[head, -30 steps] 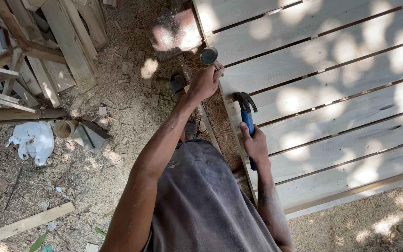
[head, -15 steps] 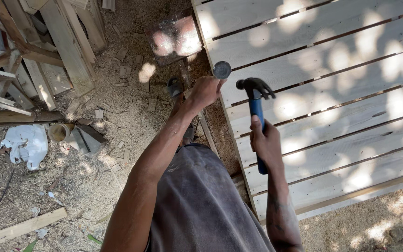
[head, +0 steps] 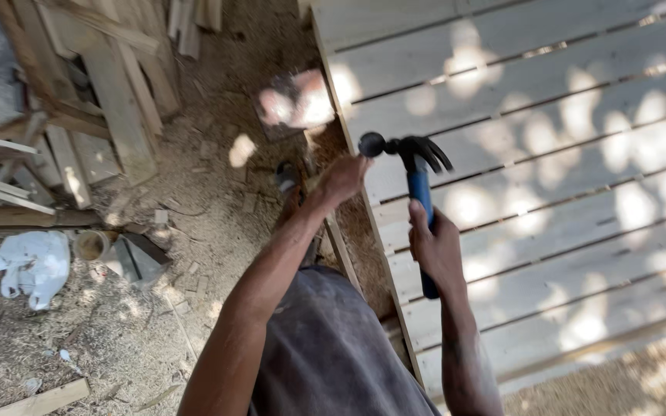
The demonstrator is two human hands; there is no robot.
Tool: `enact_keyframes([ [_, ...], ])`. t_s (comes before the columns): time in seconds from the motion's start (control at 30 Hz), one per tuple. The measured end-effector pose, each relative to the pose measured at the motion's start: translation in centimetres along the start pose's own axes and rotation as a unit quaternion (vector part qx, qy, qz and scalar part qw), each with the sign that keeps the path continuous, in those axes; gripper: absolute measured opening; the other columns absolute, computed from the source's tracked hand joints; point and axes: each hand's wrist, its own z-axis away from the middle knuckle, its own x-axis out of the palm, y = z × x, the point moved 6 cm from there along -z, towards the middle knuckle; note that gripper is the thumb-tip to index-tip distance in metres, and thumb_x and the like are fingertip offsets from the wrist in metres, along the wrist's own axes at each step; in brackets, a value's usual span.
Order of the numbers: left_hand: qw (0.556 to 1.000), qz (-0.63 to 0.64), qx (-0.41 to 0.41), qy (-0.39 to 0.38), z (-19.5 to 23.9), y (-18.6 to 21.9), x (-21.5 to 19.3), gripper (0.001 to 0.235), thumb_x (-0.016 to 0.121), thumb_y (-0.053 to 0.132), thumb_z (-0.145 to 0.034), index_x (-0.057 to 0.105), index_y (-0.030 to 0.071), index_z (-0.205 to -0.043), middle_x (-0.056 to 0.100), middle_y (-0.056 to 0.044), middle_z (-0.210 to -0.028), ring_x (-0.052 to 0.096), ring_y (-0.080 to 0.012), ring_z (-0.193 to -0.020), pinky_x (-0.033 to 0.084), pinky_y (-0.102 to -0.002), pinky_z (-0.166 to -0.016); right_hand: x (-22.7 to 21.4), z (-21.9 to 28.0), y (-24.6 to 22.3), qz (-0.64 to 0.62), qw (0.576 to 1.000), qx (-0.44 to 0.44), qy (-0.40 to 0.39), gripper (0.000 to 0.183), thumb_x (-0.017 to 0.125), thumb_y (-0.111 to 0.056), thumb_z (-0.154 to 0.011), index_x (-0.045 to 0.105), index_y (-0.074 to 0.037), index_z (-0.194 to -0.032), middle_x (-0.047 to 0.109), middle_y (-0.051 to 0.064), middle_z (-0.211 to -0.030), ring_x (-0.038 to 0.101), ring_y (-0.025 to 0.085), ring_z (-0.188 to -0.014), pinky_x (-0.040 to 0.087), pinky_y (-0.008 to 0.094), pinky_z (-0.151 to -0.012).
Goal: The person uses a hammer and a nail set to drive nails into a wooden pallet. They repeatedly position the nail set on the nail heads and strike it with the hammer to flush the nails into the wood.
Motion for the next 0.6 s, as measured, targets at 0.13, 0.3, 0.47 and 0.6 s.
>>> enact_keyframes([
  [0.13, 0.997, 0.073, -0.015, 0.034, 1.7, -0.1, 0.9, 0.023, 0.047, 0.019, -0.108, 0.061, 0.001, -0.105, 0.056, -0.003, -0.065, 0.046, -0.0079, -0.043, 0.045, -0.023, -0.034, -0.1, 3.6, 5.3, -0.075, 0.996, 0.043, 0.000, 0.064, 0.051, -0.061, -0.102, 0.057, -0.001, -0.082, 0.051, 0.003, -0.055, 0.050, 0.013, -0.046, 0.040, 0.032, -0.043],
  [0.3, 0.976, 0.117, 0.083, 0.164, 2.4, -0.4, 0.5, 0.021, 0.048, 0.019, -0.114, 0.057, 0.001, -0.109, 0.065, -0.009, -0.085, 0.060, -0.0117, -0.064, 0.053, -0.028, -0.051, 0.2, 5.4, 10.3, -0.026, 0.987, 0.158, -0.001, 0.062, 0.052, -0.061, -0.098, 0.061, -0.002, -0.082, 0.053, 0.004, -0.054, 0.052, 0.014, -0.044, 0.043, 0.034, -0.043],
  [0.47, 0.987, 0.135, 0.009, 0.086, 3.9, -0.3, 4.1, 0.021, 0.048, 0.015, -0.110, 0.060, -0.002, -0.113, 0.065, -0.009, -0.078, 0.055, -0.0140, -0.052, 0.046, -0.031, -0.043, 1.0, 7.9, 15.5, 0.010, 0.983, 0.185, -0.017, 0.064, 0.050, -0.061, -0.099, 0.060, 0.000, -0.080, 0.054, 0.005, -0.053, 0.055, 0.015, -0.043, 0.045, 0.035, -0.044],
  [0.6, 0.989, 0.118, 0.021, 0.083, 4.7, 0.7, 4.7, 0.026, 0.046, 0.020, -0.112, 0.060, -0.002, -0.114, 0.060, -0.006, -0.068, 0.054, -0.0118, -0.048, 0.044, -0.028, -0.039, 1.6, 8.2, 17.0, 0.011, 0.982, 0.187, -0.026, 0.066, 0.048, -0.063, -0.099, 0.060, -0.002, -0.078, 0.054, 0.005, -0.052, 0.054, 0.015, -0.044, 0.044, 0.034, -0.044],
])
